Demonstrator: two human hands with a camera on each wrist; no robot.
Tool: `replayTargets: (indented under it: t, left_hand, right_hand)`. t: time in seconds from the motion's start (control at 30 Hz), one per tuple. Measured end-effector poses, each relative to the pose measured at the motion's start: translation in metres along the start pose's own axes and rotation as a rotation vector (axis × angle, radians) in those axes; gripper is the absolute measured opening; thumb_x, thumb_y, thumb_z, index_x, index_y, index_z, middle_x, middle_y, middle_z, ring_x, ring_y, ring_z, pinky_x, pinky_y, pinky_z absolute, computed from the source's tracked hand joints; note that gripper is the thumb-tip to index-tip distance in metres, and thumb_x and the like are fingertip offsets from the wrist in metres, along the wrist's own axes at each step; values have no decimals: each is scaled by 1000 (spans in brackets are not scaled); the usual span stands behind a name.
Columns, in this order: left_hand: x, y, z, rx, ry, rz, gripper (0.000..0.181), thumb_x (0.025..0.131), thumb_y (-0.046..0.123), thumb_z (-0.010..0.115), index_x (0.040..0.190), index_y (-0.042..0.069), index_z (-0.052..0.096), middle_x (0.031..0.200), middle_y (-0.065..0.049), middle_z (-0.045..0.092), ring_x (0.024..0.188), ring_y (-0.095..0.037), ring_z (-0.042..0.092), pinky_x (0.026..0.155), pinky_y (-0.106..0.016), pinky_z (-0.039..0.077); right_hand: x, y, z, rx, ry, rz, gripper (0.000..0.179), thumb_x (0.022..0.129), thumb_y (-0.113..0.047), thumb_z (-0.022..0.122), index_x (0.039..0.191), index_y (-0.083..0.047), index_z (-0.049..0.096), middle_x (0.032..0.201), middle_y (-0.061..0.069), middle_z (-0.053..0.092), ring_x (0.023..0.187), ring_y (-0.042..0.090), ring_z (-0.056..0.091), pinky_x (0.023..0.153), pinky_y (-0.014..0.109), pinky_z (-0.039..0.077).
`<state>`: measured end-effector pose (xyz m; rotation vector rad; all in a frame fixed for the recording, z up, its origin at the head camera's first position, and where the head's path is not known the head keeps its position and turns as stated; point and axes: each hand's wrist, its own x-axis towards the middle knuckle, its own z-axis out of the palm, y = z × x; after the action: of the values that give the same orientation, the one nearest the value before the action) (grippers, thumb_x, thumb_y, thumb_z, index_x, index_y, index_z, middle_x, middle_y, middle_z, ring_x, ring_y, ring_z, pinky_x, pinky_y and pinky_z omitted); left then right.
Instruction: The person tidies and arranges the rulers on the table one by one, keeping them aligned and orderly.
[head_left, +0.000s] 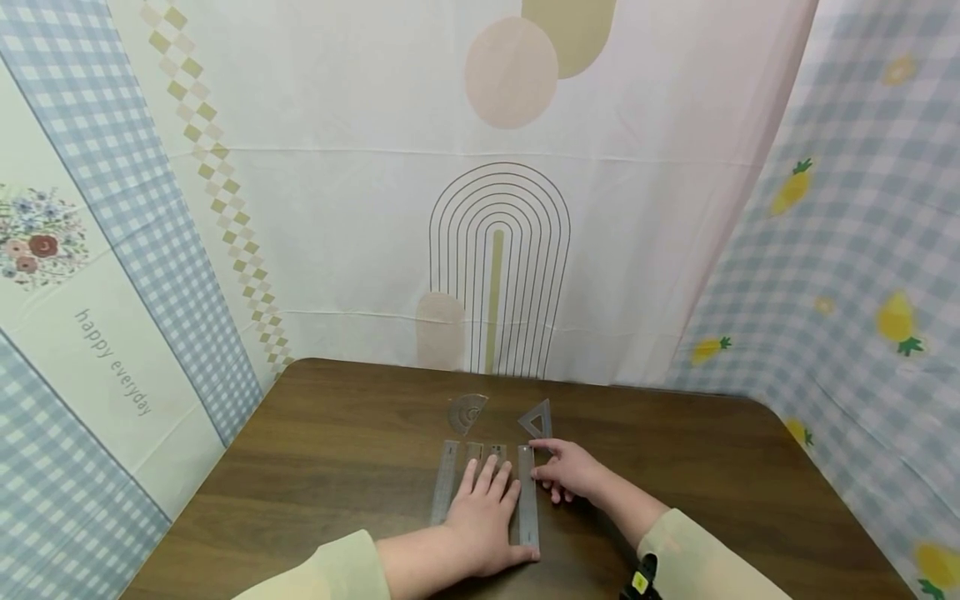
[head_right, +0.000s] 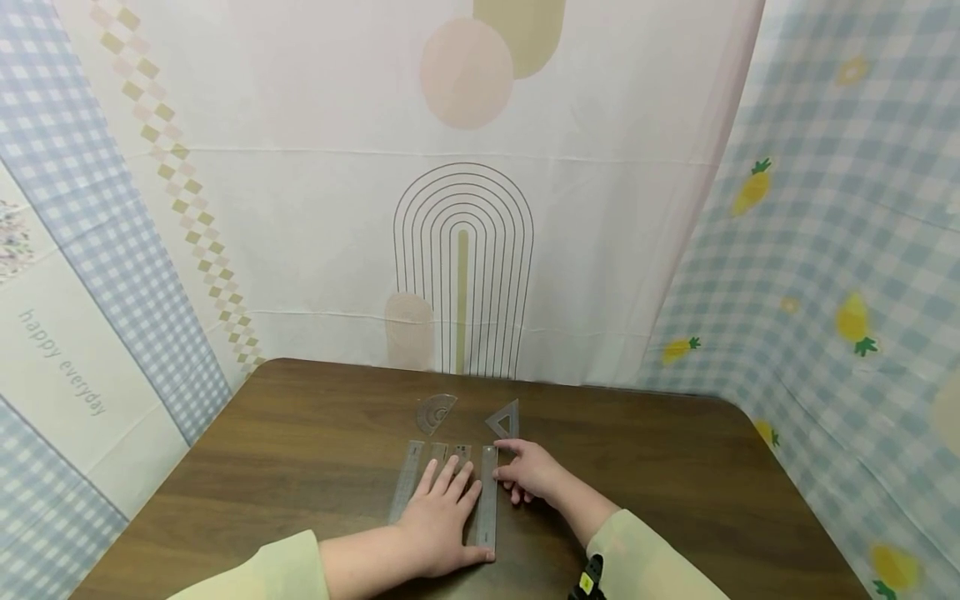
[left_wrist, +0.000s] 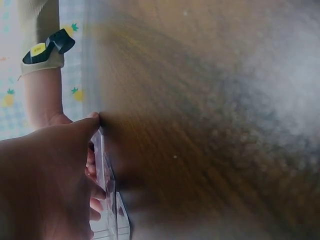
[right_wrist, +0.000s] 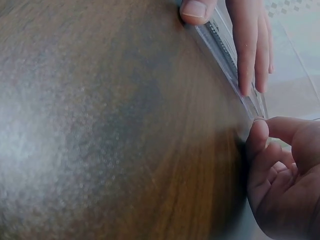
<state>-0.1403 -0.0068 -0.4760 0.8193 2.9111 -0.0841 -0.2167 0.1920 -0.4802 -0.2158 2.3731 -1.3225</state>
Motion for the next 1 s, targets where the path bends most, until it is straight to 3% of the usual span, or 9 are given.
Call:
replayTargets:
  t: [0.47,1.0]
  left_hand:
    - [2,-8,7,-40,-11,4,101,80,89,35,155,22,37,164,-6,21,152,-29,8,119,-53,5]
    - [-1,-5,2,6,1,6,100,80,89,33,154,23,38,163,-5,24,151,-29,12,119,-54,9]
  right_hand:
    - [1,-2,5,-66,0,47,64,93,-17,70,150,-9,44,58,5,62,40,10,54,36,22,38]
    - [0,-1,7,-94,8,47,63,94,-19,69,151,-10,42,57,4,62,41,11,55,37,23,38]
